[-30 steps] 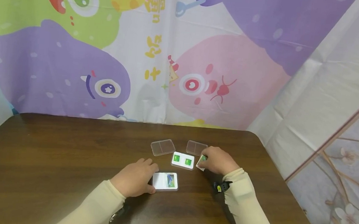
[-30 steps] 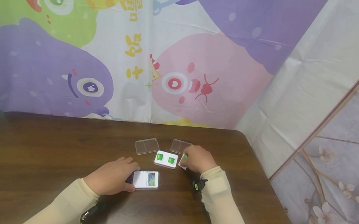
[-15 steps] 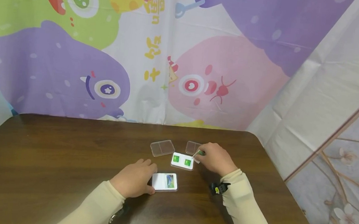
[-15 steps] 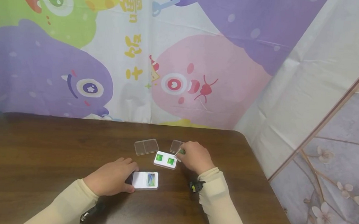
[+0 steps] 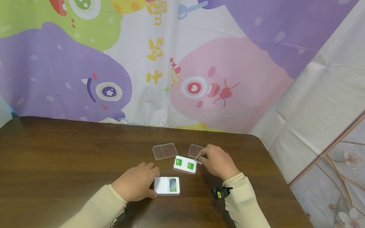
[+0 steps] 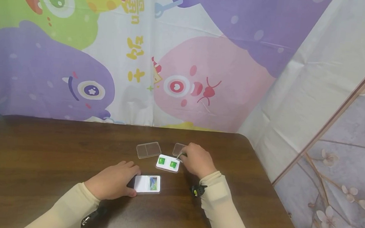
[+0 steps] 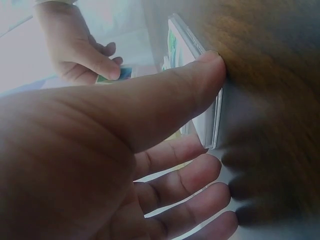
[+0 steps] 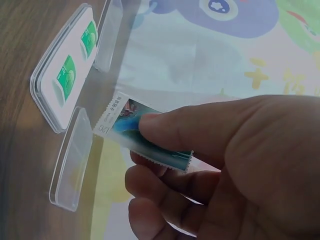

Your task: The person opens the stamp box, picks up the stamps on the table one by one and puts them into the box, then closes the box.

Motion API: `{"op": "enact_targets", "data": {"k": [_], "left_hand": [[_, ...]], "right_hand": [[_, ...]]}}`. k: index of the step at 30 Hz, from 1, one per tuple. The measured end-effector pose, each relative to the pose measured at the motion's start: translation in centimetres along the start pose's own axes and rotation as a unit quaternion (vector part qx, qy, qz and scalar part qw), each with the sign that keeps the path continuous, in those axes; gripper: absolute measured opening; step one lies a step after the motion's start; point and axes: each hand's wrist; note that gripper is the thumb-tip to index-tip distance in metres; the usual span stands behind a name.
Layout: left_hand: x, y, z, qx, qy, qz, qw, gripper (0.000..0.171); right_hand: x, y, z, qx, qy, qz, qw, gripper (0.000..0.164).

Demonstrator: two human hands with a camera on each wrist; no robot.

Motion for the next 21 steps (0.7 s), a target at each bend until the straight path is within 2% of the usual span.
{"op": "enact_targets", "data": {"k": [9, 13, 21], "left_hand": [[-0.02, 0.02, 0.01, 0.0, 0.0, -0.001, 1.0, 0.047], [0.0, 0.01, 0.01, 0.0, 0.0, 0.001, 1.0, 0.047], [-0.02, -0.05, -0.04, 0.0, -0.005, 0.004, 1.0, 0.048]], "right_hand": [[0.13, -0.18, -0.19, 0.047, -0.017, 0.011, 0.999, 0.008], [0.07, -0.14, -0.31, 0.049, -0.025, 0.012, 0.998, 0.008], [0.12, -0.19, -0.53, 0.047, -0.007, 0.021, 0.999, 0.008]]}}
Point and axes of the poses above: each hand's wrist, its own x-axis towards the middle knuckle, its own y-axis out of the back of the hand, z = x × y, and after that the axes turned 2 degrees about z, right-handed
